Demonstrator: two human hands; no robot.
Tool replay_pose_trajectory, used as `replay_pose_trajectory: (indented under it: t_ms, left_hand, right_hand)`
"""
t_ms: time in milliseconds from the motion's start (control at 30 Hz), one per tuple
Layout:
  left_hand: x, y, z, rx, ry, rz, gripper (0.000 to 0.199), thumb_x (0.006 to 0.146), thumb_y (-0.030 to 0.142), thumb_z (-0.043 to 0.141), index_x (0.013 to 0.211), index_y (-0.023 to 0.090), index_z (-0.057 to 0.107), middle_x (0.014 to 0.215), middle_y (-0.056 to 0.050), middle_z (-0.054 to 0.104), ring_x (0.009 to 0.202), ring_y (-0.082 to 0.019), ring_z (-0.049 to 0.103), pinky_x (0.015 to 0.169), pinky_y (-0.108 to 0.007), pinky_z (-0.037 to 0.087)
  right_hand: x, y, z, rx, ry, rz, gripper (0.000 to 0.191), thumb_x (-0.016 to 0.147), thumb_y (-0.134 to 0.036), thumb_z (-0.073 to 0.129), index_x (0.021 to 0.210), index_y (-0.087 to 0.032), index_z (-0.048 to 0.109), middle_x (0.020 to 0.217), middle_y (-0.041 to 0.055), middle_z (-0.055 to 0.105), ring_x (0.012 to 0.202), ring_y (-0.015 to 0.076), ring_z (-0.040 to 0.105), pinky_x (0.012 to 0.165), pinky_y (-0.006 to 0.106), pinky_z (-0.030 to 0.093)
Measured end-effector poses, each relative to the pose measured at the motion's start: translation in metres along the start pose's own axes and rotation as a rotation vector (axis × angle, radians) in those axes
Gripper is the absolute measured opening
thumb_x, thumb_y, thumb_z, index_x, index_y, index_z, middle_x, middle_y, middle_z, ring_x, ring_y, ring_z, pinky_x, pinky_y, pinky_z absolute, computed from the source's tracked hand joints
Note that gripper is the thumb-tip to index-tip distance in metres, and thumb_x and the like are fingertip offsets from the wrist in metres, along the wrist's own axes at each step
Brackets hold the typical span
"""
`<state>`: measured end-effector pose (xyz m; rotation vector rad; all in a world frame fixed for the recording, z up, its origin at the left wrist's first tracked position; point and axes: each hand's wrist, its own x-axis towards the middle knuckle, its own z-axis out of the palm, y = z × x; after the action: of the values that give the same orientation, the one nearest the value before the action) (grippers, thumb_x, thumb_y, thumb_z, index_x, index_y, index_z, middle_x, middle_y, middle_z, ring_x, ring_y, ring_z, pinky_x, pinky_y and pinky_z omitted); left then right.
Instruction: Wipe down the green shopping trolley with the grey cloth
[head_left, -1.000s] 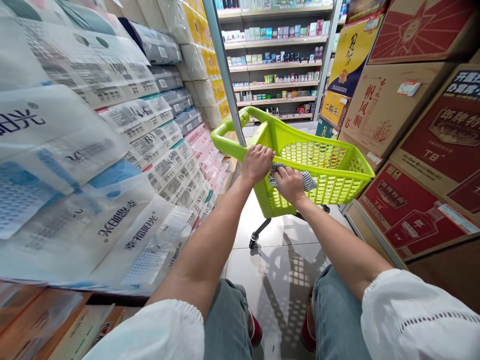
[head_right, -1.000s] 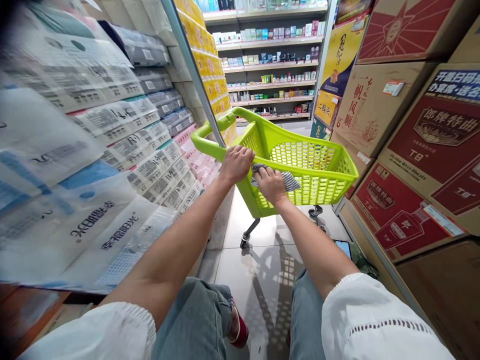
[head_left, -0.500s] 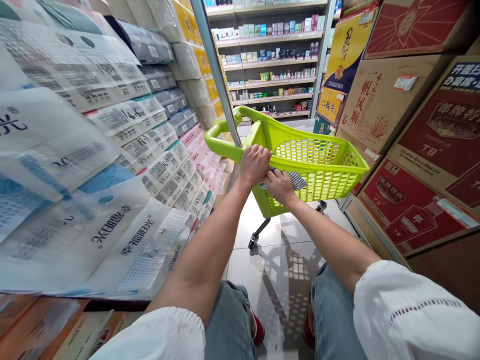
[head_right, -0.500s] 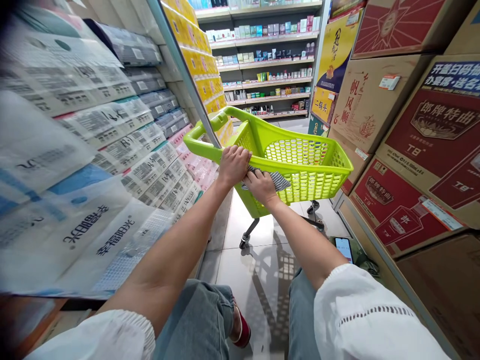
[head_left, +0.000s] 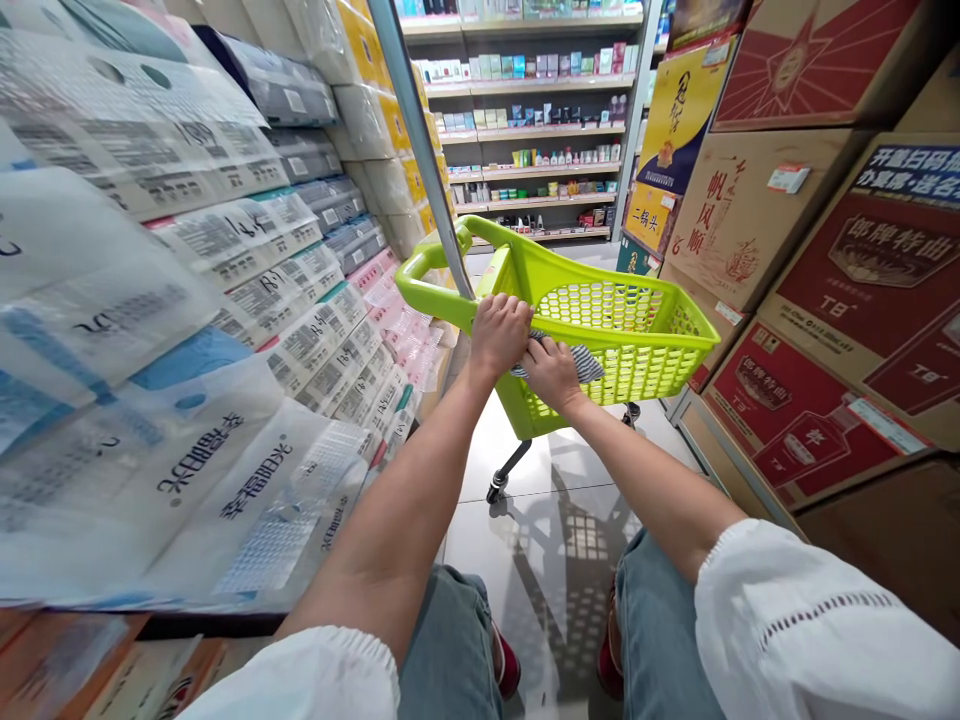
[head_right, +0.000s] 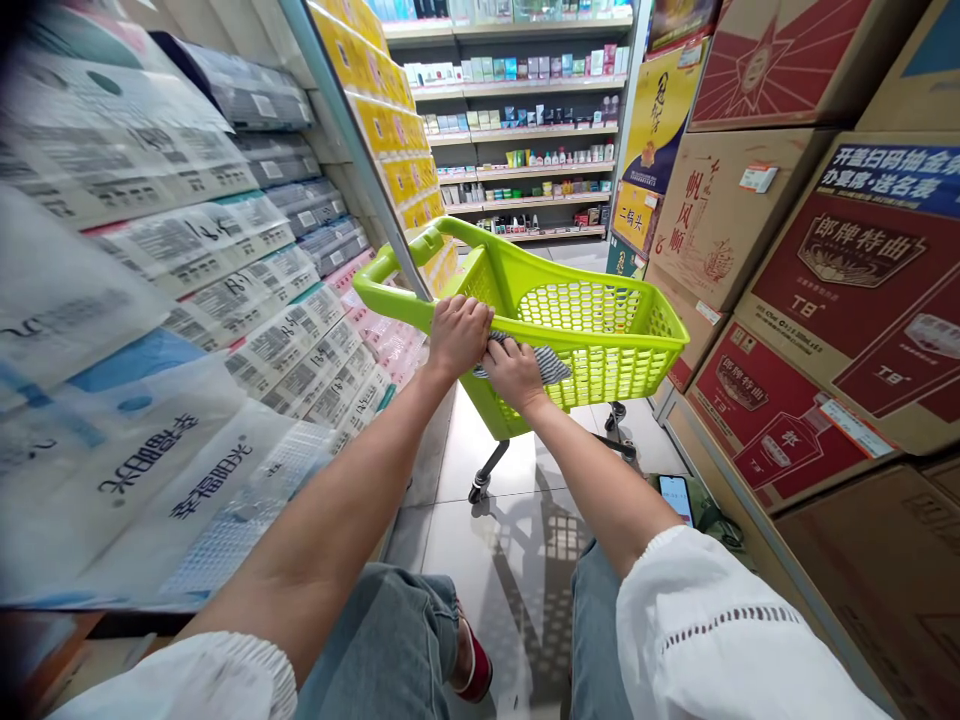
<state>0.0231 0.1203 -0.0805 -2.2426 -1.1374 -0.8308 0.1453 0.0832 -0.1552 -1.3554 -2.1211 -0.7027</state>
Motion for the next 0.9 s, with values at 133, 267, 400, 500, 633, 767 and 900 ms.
replay_pose_trajectory:
  t_ms: [133, 267, 400, 500, 633, 767, 900]
  left_hand:
    - [-0.001, -0.002, -0.002, 0.033, -0.009, 0.014, 0.038, 0.098, 0.034, 0.024, 0.085, 0.018, 0.057, 0.088, -0.011, 0.062, 0.098, -0.025, 0.055, 0.09, -0.042, 0.033]
    - [0.0, -0.001, -0.003, 0.015, -0.01, -0.002, 0.034, 0.097, 0.034, 0.029, 0.085, 0.018, 0.056, 0.088, -0.01, 0.062, 0.098, -0.025, 0.056, 0.091, -0.042, 0.033]
    - [0.0, 0.002, -0.002, 0.026, 0.004, -0.018, 0.034, 0.097, 0.034, 0.029, 0.085, 0.018, 0.056, 0.087, -0.01, 0.062, 0.099, -0.026, 0.056, 0.091, -0.042, 0.034]
    - [-0.001, 0.003, -0.003, 0.03, -0.005, -0.012, 0.03, 0.096, 0.032, 0.032, 0.086, 0.018, 0.056, 0.088, -0.01, 0.062, 0.099, -0.026, 0.056, 0.091, -0.042, 0.034]
    - [-0.002, 0.002, -0.003, 0.029, -0.031, -0.012, 0.025, 0.094, 0.03, 0.035, 0.086, 0.019, 0.056, 0.089, -0.01, 0.062, 0.1, -0.027, 0.056, 0.091, -0.042, 0.035]
    - [-0.001, 0.001, -0.001, 0.015, -0.02, -0.027, 0.032, 0.096, 0.033, 0.029, 0.086, 0.019, 0.057, 0.088, -0.01, 0.063, 0.101, -0.027, 0.056, 0.092, -0.044, 0.035]
    - [0.0, 0.001, 0.001, -0.053, 0.011, -0.048, 0.036, 0.096, 0.036, 0.028, 0.085, 0.019, 0.058, 0.089, -0.011, 0.063, 0.103, -0.027, 0.056, 0.094, -0.045, 0.034]
  right_hand:
    - [-0.005, 0.011, 0.0, -0.011, 0.013, -0.051, 0.029, 0.095, -0.023, 0.036, 0.106, -0.022, 0.063, 0.109, 0.008, 0.062, 0.095, 0.0227, 0.046, 0.074, 0.037, 0.029]
    - [-0.022, 0.042, -0.01, -0.025, 0.035, 0.049, 0.027, 0.093, -0.026, 0.041, 0.11, -0.022, 0.062, 0.111, 0.0082, 0.062, 0.097, 0.0243, 0.047, 0.079, 0.038, 0.031]
    - [-0.015, 0.047, -0.027, 0.097, 0.116, 0.144, 0.033, 0.088, -0.038, 0.05, 0.112, -0.02, 0.062, 0.116, 0.0096, 0.059, 0.104, 0.0254, 0.047, 0.088, 0.038, 0.035]
    - [0.007, 0.032, -0.037, 0.191, 0.215, 0.271, 0.039, 0.088, -0.04, 0.049, 0.12, -0.019, 0.057, 0.125, 0.0102, 0.055, 0.11, 0.0257, 0.045, 0.095, 0.038, 0.034]
    - [0.027, 0.016, -0.038, 0.25, 0.169, 0.312, 0.04, 0.089, -0.034, 0.047, 0.125, -0.018, 0.054, 0.122, 0.01, 0.057, 0.109, 0.0259, 0.046, 0.095, 0.037, 0.036]
    - [0.02, 0.026, -0.037, 0.198, 0.099, 0.303, 0.039, 0.088, -0.035, 0.049, 0.123, -0.02, 0.056, 0.117, 0.0095, 0.061, 0.106, 0.0269, 0.047, 0.09, 0.036, 0.038]
    - [0.001, 0.051, -0.039, 0.119, 0.077, 0.358, 0.034, 0.089, -0.036, 0.047, 0.116, -0.02, 0.06, 0.109, 0.0107, 0.063, 0.1, 0.0268, 0.048, 0.086, 0.037, 0.038]
